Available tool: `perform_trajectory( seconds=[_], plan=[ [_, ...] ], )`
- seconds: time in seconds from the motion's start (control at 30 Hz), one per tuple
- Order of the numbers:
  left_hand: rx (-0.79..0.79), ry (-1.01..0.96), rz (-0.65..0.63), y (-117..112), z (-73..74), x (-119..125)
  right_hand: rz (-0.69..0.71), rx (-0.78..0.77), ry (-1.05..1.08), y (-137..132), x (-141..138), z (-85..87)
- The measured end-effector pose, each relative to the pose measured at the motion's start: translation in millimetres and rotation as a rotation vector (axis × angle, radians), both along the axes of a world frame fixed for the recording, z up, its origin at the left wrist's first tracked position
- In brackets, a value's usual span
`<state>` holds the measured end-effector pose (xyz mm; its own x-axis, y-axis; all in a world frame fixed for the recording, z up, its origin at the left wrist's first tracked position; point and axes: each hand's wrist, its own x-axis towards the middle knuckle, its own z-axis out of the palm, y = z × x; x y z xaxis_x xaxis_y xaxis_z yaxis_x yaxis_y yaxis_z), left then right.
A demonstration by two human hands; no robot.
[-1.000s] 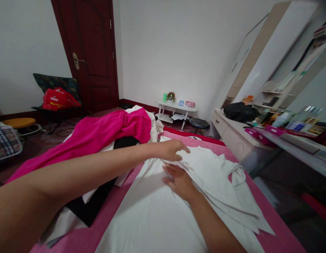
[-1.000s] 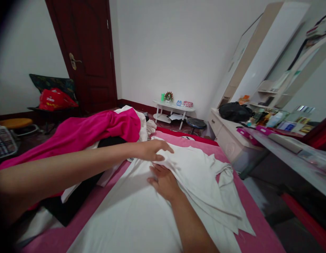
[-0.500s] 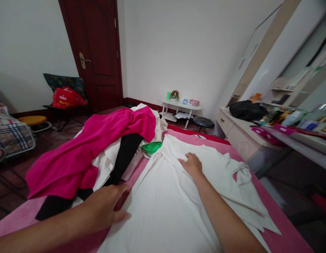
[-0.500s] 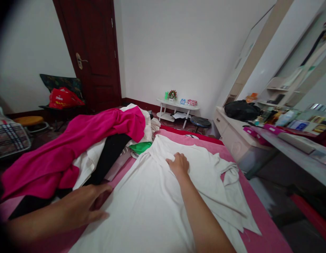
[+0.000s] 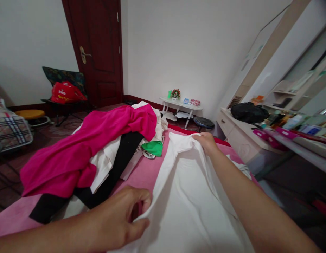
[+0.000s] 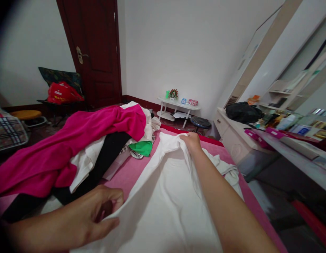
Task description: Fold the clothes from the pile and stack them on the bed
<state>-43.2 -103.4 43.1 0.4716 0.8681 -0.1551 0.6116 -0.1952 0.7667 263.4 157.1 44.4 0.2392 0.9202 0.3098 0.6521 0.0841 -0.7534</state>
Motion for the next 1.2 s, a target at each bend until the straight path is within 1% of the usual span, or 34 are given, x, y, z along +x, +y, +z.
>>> perform_trajectory(
  seconds=[0.1,0.17,0.2,0.27,0.4,0.43,0.47,0.5,0.53,0.57,0.63,0.67,0.7,0.73,0.77,0.8,0.87,0.93,0.97,1.0,1.03,1.07,1.1,1.13,1.17,1.2],
  plan=[
    [-0.023,-0.014,-0.084,0.8,13.9,21.8,-0.06,-0.025,-0.148,-1.5,17.2,10.6],
    [-0.071,0.009,-0.16,4.7,17.5,36.1,-0.089,-0.061,-0.265,-6.4,29.3,11.7],
    [-0.096,0.024,-0.211,7.3,16.9,42.9,-0.101,-0.085,-0.324,-9.7,35.1,10.0],
    [-0.129,0.029,-0.343,13.2,10.9,55.3,-0.127,-0.138,-0.436,-17.1,45.1,2.5],
    [-0.2,-0.064,-0.692,26.9,-9.0,78.1,-0.204,-0.247,-0.609,-31.1,53.5,-19.0],
    [-0.238,-0.089,-0.751,31.6,-12.6,84.1,-0.22,-0.269,-0.641,-33.5,52.3,-23.2],
    [-0.275,-0.111,-0.77,37.3,-15.3,90.3,-0.231,-0.281,-0.67,-35.2,49.5,-26.4],
    [-0.293,-0.132,-0.743,44.3,-17.3,96.7,-0.24,-0.283,-0.697,-36.0,45.3,-28.5],
    [-0.26,-0.15,-0.674,52.6,-19.1,103.1,-0.241,-0.262,-0.724,-35.7,39.9,-29.8],
    [-0.164,-0.16,-0.571,62.0,-21.5,109.4,-0.225,-0.221,-0.742,-34.3,33.4,-30.6],
    [0.151,-0.138,-0.32,83.1,-30.5,120.7,-0.156,-0.128,-0.746,-28.3,19.3,-32.7],
    [0.313,-0.099,-0.202,93.6,-37.7,125.5,-0.114,-0.098,-0.734,-23.8,12.3,-34.7],
    [0.441,-0.044,-0.102,103.3,-46.5,129.7,-0.078,-0.083,-0.715,-18.6,5.8,-37.6],
    [0.517,0.02,-0.029,111.7,-56.3,133.1,-0.054,-0.084,-0.695,-13.0,0.1,-41.6],
    [0.547,0.086,0.016,118.2,-66.3,135.9,-0.048,-0.096,-0.677,-7.3,-4.9,-46.2],
    [0.555,0.144,0.033,122.8,-75.7,138.0,-0.056,-0.1,-0.663,-1.8,-9.1,-51.3],
    [0.557,0.221,0.021,126.9,-89.6,140.5,-0.083,-0.087,-0.635,7.3,-16.1,-61.5],
    [0.561,0.257,-0.013,126.5,-95.8,141.1,-0.103,-0.014,-0.618,13.4,-21.9,-70.1],
    [0.564,0.266,-0.024,125.7,-96.5,140.9,-0.084,0.044,-0.621,15.5,-24.3,-73.5],
    [0.566,0.272,-0.029,125.0,-96.3,140.6,-0.022,0.095,-0.64,17.3,-26.4,-76.4],
    [0.569,0.275,-0.029,124.5,-95.7,140.2,0.075,0.124,-0.674,19.0,-28.0,-78.8],
    [0.573,0.278,-0.029,124.3,-95.1,139.8,0.189,0.111,-0.72,21.0,-29.2,-80.8],
    [0.58,0.281,-0.028,124.4,-94.6,139.6,0.293,0.055,-0.769,23.3,-30.0,-82.4],
    [0.587,0.285,-0.026,124.6,-94.5,139.4,0.366,-0.031,-0.809,25.9,-30.5,-83.6],
    [0.592,0.293,-0.025,124.9,-94.6,139.3,0.396,-0.12,-0.836,28.8,-30.9,-84.6],
    [0.597,0.3,-0.022,125.2,-94.8,139.4,0.388,-0.195,-0.847,31.6,-31.5,-85.5]
  ],
)
